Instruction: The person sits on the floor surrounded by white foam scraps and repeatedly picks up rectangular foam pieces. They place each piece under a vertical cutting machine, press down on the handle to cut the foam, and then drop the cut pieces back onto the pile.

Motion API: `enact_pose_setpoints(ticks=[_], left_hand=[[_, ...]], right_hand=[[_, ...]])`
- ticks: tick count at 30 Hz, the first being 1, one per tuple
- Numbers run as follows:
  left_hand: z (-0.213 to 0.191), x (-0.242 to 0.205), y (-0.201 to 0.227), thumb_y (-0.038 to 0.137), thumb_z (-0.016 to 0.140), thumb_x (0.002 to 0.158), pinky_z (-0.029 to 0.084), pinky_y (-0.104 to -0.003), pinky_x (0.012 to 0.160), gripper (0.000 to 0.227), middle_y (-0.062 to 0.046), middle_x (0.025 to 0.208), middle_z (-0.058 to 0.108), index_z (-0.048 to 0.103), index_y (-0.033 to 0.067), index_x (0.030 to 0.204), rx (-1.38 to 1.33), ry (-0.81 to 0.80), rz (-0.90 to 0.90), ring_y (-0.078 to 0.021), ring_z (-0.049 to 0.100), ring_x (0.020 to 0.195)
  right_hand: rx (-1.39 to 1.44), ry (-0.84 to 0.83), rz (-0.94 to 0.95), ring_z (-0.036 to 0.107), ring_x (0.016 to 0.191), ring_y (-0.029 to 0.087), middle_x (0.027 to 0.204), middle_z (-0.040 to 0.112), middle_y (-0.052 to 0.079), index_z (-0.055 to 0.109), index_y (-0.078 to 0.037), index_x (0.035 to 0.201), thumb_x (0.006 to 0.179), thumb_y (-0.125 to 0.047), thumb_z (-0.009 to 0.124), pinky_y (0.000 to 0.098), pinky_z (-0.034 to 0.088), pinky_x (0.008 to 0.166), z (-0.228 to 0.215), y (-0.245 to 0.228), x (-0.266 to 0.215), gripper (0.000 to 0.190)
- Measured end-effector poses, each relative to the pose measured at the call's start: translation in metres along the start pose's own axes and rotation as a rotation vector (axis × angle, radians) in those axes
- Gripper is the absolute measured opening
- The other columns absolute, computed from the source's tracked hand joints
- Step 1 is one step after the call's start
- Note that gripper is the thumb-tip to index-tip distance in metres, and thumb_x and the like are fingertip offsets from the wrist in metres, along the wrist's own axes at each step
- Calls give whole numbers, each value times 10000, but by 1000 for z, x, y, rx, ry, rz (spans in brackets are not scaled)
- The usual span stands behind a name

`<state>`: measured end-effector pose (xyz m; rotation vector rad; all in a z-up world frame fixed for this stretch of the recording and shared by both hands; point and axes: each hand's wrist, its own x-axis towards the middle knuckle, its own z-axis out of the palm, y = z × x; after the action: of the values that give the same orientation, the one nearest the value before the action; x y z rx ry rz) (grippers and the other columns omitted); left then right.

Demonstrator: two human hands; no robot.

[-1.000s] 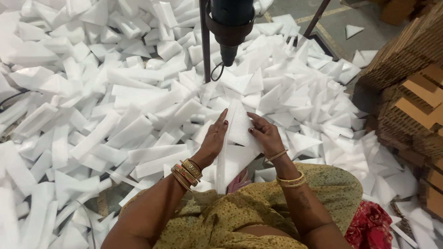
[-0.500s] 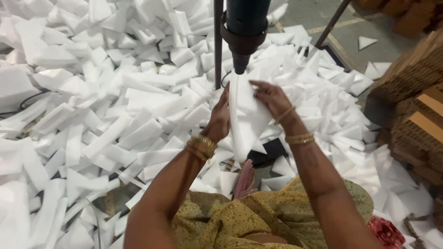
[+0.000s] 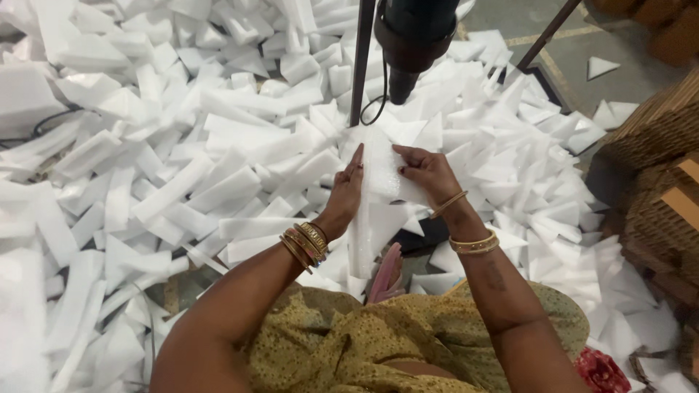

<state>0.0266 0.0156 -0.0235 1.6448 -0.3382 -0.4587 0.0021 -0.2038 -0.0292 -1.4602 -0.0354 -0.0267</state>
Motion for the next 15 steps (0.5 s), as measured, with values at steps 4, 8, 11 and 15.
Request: enact_pose_setpoints(ticks=[4,8,11,15], left_hand=[[-14,-7,-10,264,310,1092,374,-341,1146,572,-160,1478,581,239,227,1658,130,32,-60,-267,521,1291],[-36,0,-39,258,389,1228,268,-337,1292,519,-79,1725,376,241,126,1707,-479,-160,253,-159,385,1547],[-75,16,-74,329,475,1074,465,-379,1064,590,-183,1348,655,275,196,1613,65,-5,-65,-206,631,1192],[-177,27,-120,277,579,1011,285,-401,1302,657,-181,1258,651,389,71,1606,713,60,188,-222,623,1271]], right_hand=[[-31,11,22,596,921,68,1081,685,19,640,43,1361,880,135,621,216,520,849,16,10,-1,490],[-26,-10,-6,602,974,74,1136,685,29,620,35,1376,882,123,619,222,522,901,37,17,2,503],[11,-52,4,592,1013,81,1159,677,37,603,29,1410,940,72,616,220,513,928,55,35,10,472],[68,-35,116,654,1004,123,1160,703,55,586,-26,1395,996,-56,609,254,539,883,63,88,28,401]])
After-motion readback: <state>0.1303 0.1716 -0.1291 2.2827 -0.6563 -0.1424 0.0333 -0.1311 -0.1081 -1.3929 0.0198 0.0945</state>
